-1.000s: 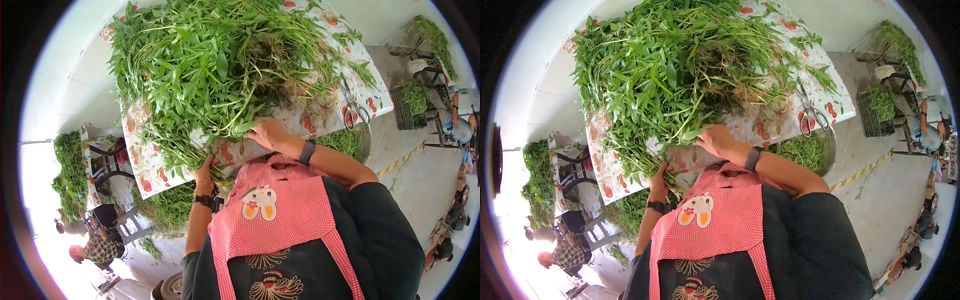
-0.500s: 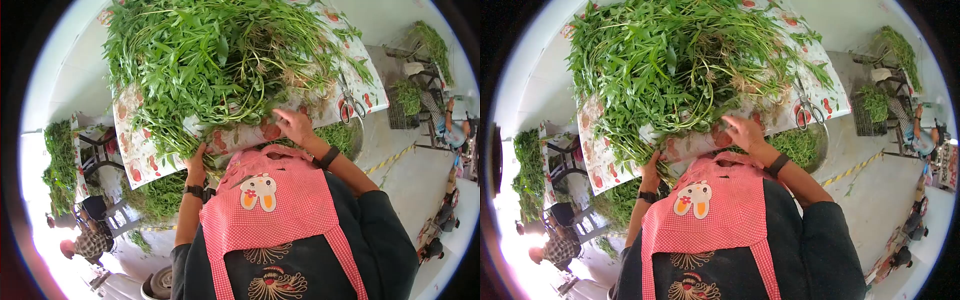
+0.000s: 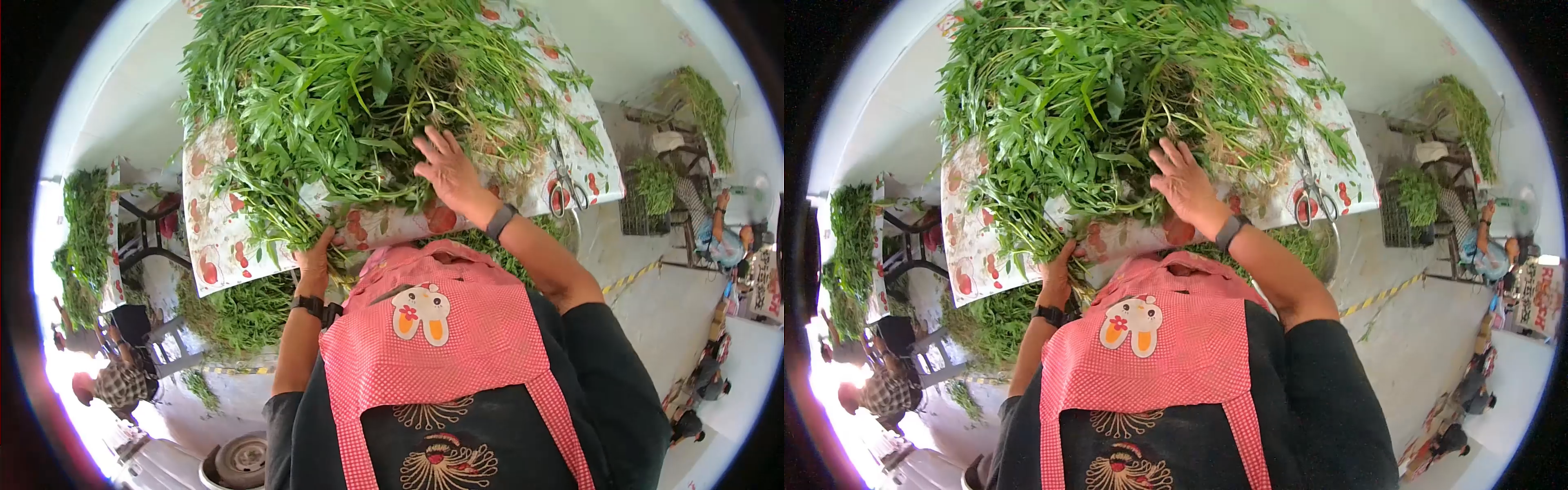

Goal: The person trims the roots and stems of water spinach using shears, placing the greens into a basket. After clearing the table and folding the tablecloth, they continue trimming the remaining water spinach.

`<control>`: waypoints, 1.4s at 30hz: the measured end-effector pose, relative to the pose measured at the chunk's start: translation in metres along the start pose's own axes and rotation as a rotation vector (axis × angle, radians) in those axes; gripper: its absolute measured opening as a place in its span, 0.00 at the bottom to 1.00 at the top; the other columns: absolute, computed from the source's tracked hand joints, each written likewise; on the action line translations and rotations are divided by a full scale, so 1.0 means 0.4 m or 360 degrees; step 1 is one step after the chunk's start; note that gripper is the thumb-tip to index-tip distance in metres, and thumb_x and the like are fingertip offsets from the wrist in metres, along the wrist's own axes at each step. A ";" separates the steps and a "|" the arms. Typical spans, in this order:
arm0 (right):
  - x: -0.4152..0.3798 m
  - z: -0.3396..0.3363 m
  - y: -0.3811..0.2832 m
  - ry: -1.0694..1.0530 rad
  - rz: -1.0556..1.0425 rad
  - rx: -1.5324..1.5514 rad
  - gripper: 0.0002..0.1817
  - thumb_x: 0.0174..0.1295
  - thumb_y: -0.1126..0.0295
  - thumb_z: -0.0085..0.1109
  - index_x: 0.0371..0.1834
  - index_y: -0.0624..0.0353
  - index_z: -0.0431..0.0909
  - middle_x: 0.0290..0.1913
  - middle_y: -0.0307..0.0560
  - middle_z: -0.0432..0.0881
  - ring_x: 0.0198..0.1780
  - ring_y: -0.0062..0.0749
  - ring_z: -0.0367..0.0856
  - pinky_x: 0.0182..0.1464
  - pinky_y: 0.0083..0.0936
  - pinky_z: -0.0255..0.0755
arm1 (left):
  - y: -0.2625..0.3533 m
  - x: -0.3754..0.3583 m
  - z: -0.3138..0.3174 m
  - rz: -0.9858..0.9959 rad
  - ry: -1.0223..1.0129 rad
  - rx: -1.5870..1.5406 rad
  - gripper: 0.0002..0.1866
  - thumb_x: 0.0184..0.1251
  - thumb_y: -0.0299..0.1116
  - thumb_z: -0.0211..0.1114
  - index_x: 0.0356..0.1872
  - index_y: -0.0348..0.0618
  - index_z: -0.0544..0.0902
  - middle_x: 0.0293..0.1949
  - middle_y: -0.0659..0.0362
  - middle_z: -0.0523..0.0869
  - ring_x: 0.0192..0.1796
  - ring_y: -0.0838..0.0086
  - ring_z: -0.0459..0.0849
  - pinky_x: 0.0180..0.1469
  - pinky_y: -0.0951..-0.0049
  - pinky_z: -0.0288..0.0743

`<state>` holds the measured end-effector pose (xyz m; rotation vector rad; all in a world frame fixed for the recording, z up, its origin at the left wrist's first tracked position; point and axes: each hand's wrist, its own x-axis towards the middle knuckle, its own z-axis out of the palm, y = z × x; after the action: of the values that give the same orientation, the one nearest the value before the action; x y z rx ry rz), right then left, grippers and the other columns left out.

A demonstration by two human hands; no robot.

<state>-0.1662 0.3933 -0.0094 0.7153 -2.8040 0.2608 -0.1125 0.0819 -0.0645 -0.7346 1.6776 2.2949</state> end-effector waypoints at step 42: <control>-0.165 -0.086 0.027 -0.0306 0.1306 0.1772 0.16 0.66 0.60 0.54 0.44 0.62 0.81 0.43 0.41 0.82 0.44 0.23 0.76 0.42 0.23 0.73 | 0.168 -0.111 0.137 -0.0174 -0.0322 -0.0119 0.11 0.62 0.33 0.65 0.42 0.39 0.78 0.30 0.59 0.82 0.25 0.78 0.77 0.26 0.80 0.71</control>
<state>-0.1089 0.4399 0.0045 -0.3724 -2.7620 2.0333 -0.1190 0.1163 0.0265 -0.5708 1.4349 2.2812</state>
